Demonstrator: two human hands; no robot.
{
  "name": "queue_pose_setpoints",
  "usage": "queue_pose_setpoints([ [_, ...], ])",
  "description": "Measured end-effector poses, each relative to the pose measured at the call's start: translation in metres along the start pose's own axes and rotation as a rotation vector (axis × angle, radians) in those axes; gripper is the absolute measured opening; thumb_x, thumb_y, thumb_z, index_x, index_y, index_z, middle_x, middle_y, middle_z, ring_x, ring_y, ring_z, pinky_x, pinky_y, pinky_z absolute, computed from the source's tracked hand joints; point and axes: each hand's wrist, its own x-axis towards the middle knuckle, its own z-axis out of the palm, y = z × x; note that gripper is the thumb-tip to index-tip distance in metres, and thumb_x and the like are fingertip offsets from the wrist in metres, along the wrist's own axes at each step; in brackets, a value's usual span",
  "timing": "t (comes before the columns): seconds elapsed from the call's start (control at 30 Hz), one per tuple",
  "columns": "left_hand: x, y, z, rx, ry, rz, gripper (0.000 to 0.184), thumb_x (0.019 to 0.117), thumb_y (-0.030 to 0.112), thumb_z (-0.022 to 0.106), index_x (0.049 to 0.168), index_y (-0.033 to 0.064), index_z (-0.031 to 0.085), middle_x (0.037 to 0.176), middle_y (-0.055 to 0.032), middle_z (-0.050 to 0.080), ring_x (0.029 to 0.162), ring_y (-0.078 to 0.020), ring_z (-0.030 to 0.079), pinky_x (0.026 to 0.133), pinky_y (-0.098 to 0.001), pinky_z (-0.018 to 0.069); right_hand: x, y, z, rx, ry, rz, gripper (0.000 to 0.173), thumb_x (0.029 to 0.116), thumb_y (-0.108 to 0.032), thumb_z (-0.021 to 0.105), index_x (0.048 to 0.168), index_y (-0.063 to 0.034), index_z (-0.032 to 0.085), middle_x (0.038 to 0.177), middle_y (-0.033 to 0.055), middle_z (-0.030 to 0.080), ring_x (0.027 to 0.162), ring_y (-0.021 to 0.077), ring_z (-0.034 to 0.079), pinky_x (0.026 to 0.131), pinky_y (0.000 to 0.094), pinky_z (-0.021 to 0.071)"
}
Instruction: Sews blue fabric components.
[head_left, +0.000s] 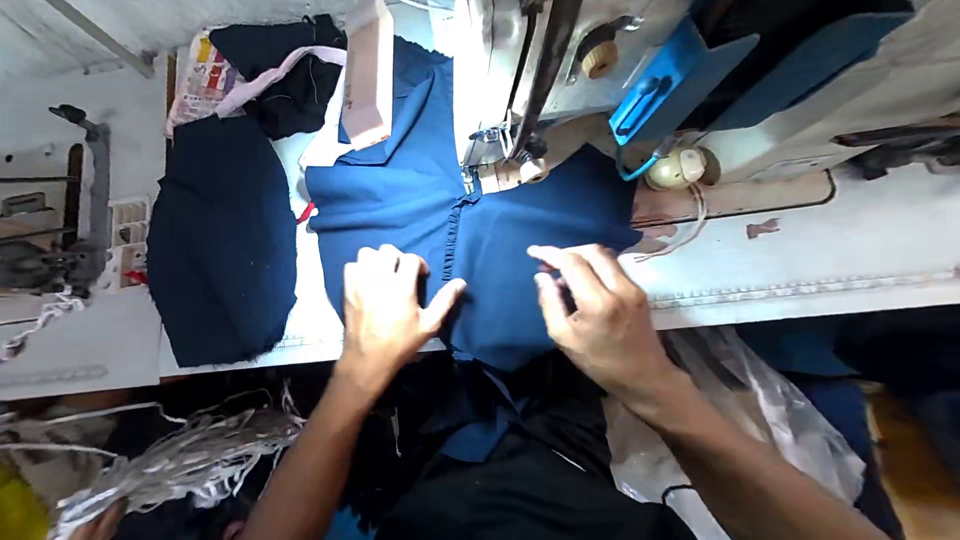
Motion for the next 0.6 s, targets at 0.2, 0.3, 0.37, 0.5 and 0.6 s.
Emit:
queue_pose_setpoints([
  [0.2, -0.001, 0.028, 0.01, -0.677, -0.039, -0.134, 0.008, 0.0953, 0.021, 0.065, 0.097, 0.0164, 0.07, 0.095, 0.0039, 0.063, 0.094, -0.0098, 0.061, 0.082, -0.0308, 0.0521, 0.017, -0.05, 0.027, 1.117, -0.392, 0.626, 0.052, 0.096, -0.029, 0.072, 0.139, -0.0072, 0.053, 0.112, 0.0067, 0.071, 0.099, 0.014, 0.071, 0.088, 0.0323, 0.0611],
  [0.3, 0.004, 0.027, 0.006, -1.285, 0.002, -0.332, 0.03, 0.1098, 0.016, 0.042, 0.106, 0.005, 0.07, 0.091, -0.0027, 0.068, 0.076, -0.0087, 0.063, 0.067, -0.0246, 0.0542, 0.031, -0.061, 0.032, 1.457, -0.306, 0.798, 0.035, 0.1001, -0.024, 0.068, 0.129, -0.006, 0.058, 0.106, 0.0118, 0.071, 0.095, 0.0204, 0.071, 0.085, 0.0385, 0.0609],
  [0.37, 0.005, 0.029, 0.001, -1.481, -0.024, -0.54, 0.029, 0.1114, 0.022, 0.041, 0.113, 0.0079, 0.066, 0.089, -0.0025, 0.067, 0.068, -0.0079, 0.065, 0.059, -0.0225, 0.0579, 0.041, -0.063, 0.026, 1.681, -0.292, 0.867, 0.031, 0.1078, -0.026, 0.053, 0.131, -0.0064, 0.058, 0.109, 0.0141, 0.071, 0.099, 0.0228, 0.071, 0.088, 0.0413, 0.0606],
  [0.5, -0.024, 0.06, -0.009, -1.723, -0.36, -0.788, 0.029, 0.1089, 0.016, 0.035, 0.103, 0.0174, 0.064, 0.086, 0.0073, 0.07, 0.081, -0.0008, 0.067, 0.074, -0.0211, 0.0578, 0.054, -0.074, 0.008, 1.964, -0.214, 0.949, 0.035, 0.1086, -0.032, 0.049, 0.138, -0.0139, 0.054, 0.115, 0.0086, 0.069, 0.104, 0.018, 0.07, 0.09, 0.0367, 0.0591],
  [0.6, -0.03, 0.06, 0.019, -1.983, -0.353, -0.782, 0.028, 0.1051, 0.002, 0.036, 0.102, 0.0087, 0.062, 0.086, 0.003, 0.069, 0.082, -0.0028, 0.067, 0.076, -0.022, 0.0577, 0.061, -0.088, -0.003, 2.049, -0.145, 0.989, 0.028, 0.1073, -0.026, 0.053, 0.132, -0.0141, 0.055, 0.111, 0.0078, 0.068, 0.101, 0.0177, 0.069, 0.088, 0.035, 0.0592],
])
